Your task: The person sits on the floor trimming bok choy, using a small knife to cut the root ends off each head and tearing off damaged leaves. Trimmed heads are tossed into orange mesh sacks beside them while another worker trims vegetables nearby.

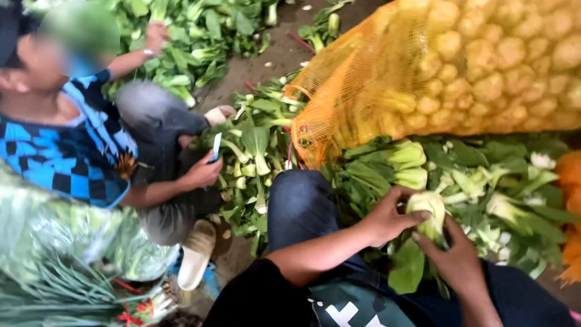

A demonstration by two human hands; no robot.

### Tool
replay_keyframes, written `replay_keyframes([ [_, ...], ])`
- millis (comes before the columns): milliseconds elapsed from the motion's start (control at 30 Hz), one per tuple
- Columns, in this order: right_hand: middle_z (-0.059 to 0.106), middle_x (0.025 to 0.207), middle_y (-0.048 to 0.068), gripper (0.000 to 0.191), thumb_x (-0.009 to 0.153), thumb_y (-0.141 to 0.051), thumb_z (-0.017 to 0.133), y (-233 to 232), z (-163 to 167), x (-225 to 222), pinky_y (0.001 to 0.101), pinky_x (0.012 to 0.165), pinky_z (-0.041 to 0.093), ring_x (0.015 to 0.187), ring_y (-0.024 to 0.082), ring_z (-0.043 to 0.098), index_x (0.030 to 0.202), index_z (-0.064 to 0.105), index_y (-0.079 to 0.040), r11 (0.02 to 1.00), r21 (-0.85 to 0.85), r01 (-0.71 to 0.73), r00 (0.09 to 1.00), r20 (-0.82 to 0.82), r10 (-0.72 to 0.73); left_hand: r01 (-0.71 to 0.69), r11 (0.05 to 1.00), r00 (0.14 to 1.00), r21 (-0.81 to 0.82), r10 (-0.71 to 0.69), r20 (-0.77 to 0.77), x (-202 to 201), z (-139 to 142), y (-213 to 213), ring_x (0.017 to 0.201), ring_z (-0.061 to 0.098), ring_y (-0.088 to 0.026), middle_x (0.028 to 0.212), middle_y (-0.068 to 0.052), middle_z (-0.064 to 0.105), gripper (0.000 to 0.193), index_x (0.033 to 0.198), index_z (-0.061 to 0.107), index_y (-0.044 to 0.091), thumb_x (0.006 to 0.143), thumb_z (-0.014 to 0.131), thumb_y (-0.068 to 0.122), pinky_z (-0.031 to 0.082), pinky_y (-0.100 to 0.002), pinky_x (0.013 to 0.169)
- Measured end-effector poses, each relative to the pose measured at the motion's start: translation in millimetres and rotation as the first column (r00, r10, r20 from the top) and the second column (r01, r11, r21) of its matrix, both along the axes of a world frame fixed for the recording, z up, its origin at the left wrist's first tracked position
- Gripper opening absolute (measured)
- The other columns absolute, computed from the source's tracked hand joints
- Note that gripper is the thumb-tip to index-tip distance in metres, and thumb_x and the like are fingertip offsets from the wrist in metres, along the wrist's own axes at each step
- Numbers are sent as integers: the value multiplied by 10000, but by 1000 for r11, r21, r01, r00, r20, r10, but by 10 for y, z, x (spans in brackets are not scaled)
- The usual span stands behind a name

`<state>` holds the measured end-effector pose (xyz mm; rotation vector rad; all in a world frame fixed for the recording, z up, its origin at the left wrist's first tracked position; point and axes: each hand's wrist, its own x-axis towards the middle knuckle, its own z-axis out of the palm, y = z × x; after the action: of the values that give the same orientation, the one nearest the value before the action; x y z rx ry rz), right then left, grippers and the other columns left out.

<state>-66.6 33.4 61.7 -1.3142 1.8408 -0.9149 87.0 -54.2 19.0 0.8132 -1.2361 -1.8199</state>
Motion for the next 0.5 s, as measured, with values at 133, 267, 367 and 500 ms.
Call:
replay_keyframes([
  [133, 753, 1303, 169, 847, 719, -425, 850, 120, -19, -423, 396, 1072, 511, 1194, 275, 709, 1460, 615, -88, 918, 394, 48, 985, -171, 22, 286, 951, 958, 121, -282, -46, 138, -132, -238, 965, 658, -168, 1142, -119, 674, 478, 1356, 592, -12, 980, 709, 257, 588, -360, 759],
  [267, 671, 1391, 123, 789, 780, -433, 878, 86, -128, -1023, 370, 1122, 434, 1297, 221, 614, 1457, 617, -123, 846, 523, -106, 940, -225, 257, 536, 844, 843, -17, -536, -50, 180, -165, -531, 916, 717, -186, 1163, -94, 721, 467, 1401, 630, 16, 1039, 657, 310, 594, -311, 790],
  [367, 656, 1382, 93, 727, 816, -407, 827, -5, -296, -1410, 353, 1129, 392, 1342, 192, 581, 1445, 608, -115, 812, 475, -339, 914, -40, 404, 659, 750, 749, 56, -650, -128, 85, -163, -639, 874, 750, -190, 1138, -88, 742, 473, 1425, 607, 33, 1037, 639, 301, 587, -308, 742],
  [500, 660, 1428, 109, 684, 827, -322, 752, -70, -587, -1620, 372, 1131, 340, 1381, 223, 526, 1438, 585, -62, 840, 282, -464, 886, 151, 439, 633, 704, 773, 322, -599, -209, -80, -213, -587, 704, 689, -171, 1056, -6, 704, 461, 1446, 510, 181, 1012, 608, 299, 516, -281, 582],
])
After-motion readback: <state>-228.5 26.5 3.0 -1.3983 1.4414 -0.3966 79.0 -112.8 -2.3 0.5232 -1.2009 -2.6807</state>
